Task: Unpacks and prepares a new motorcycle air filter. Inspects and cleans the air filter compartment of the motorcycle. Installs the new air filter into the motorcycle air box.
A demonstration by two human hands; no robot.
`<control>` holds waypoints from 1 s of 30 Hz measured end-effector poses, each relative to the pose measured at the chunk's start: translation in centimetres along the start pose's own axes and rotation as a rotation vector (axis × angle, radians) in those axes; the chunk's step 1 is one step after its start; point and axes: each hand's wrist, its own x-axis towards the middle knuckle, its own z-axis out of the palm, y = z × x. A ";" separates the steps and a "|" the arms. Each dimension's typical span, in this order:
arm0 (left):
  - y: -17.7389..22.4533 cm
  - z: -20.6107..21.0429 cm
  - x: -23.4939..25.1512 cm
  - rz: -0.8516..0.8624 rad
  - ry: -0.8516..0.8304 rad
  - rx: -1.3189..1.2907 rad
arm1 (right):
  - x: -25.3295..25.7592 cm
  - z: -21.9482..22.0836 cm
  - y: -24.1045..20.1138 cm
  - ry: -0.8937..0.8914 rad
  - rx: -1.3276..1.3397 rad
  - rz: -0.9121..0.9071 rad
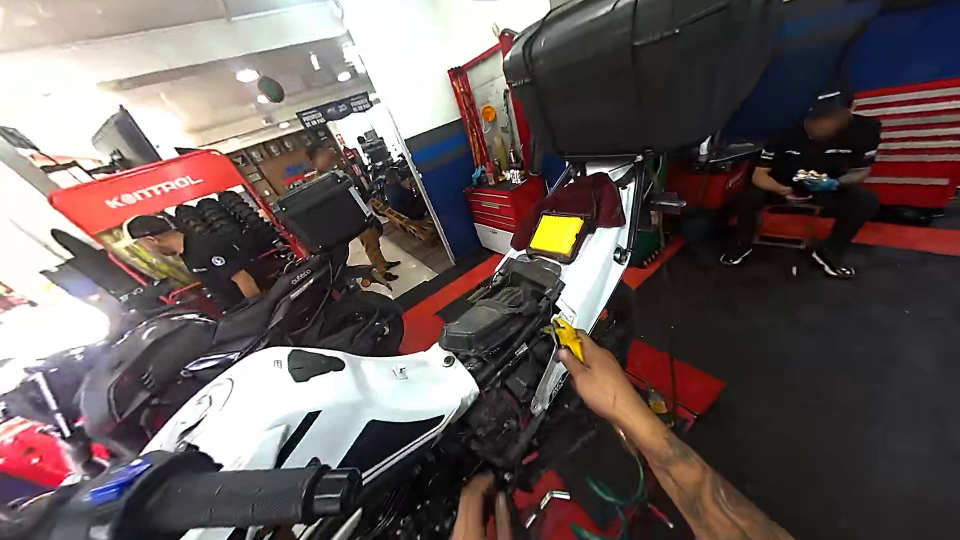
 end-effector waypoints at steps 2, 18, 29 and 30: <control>-0.4 2.3 6.8 -0.023 0.052 0.037 | 2.5 -0.5 -1.8 -0.065 -0.105 -0.055; -2.3 3.9 23.6 -0.244 0.114 -0.177 | 10.9 -0.8 -6.0 -0.140 -0.359 -0.106; -4.1 3.5 24.7 -0.178 0.057 -0.227 | 13.7 -1.8 -7.6 -0.196 -0.484 -0.082; -4.2 3.6 24.5 -0.177 0.057 -0.237 | 13.9 -2.0 -7.7 -0.214 -0.458 -0.089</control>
